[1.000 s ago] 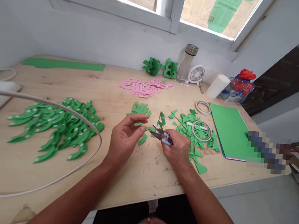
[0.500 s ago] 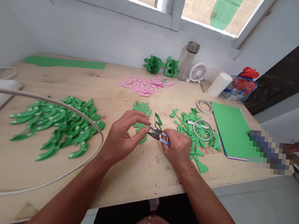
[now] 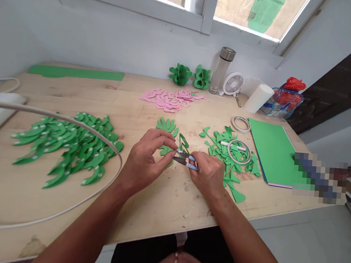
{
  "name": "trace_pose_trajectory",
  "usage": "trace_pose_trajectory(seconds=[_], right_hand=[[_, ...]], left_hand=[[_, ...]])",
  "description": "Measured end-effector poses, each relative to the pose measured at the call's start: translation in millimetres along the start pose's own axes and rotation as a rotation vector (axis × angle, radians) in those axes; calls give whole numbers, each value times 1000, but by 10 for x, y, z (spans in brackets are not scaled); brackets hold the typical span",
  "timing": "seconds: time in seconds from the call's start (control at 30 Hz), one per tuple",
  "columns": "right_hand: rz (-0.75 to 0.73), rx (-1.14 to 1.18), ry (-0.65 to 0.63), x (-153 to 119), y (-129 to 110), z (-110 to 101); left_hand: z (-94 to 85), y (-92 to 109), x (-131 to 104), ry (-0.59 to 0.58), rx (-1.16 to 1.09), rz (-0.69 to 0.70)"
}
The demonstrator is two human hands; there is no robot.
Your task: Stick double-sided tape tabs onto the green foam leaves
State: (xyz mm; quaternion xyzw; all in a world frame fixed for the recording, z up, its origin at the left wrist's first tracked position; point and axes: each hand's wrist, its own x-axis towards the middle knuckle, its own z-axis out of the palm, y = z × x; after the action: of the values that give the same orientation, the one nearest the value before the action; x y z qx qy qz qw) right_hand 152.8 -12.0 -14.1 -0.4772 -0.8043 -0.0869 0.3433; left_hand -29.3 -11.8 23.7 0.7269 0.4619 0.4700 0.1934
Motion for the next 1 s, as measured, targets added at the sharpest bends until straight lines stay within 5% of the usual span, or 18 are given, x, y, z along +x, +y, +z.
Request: trace_pose_trajectory(seconds=[0.77, 1.0], right_hand=[[-2, 1, -26, 0, -4, -3], [60, 39, -29, -9, 7, 9]], left_hand=[[41, -64, -22, -51, 59, 31], [31, -50, -6, 21, -390, -269]])
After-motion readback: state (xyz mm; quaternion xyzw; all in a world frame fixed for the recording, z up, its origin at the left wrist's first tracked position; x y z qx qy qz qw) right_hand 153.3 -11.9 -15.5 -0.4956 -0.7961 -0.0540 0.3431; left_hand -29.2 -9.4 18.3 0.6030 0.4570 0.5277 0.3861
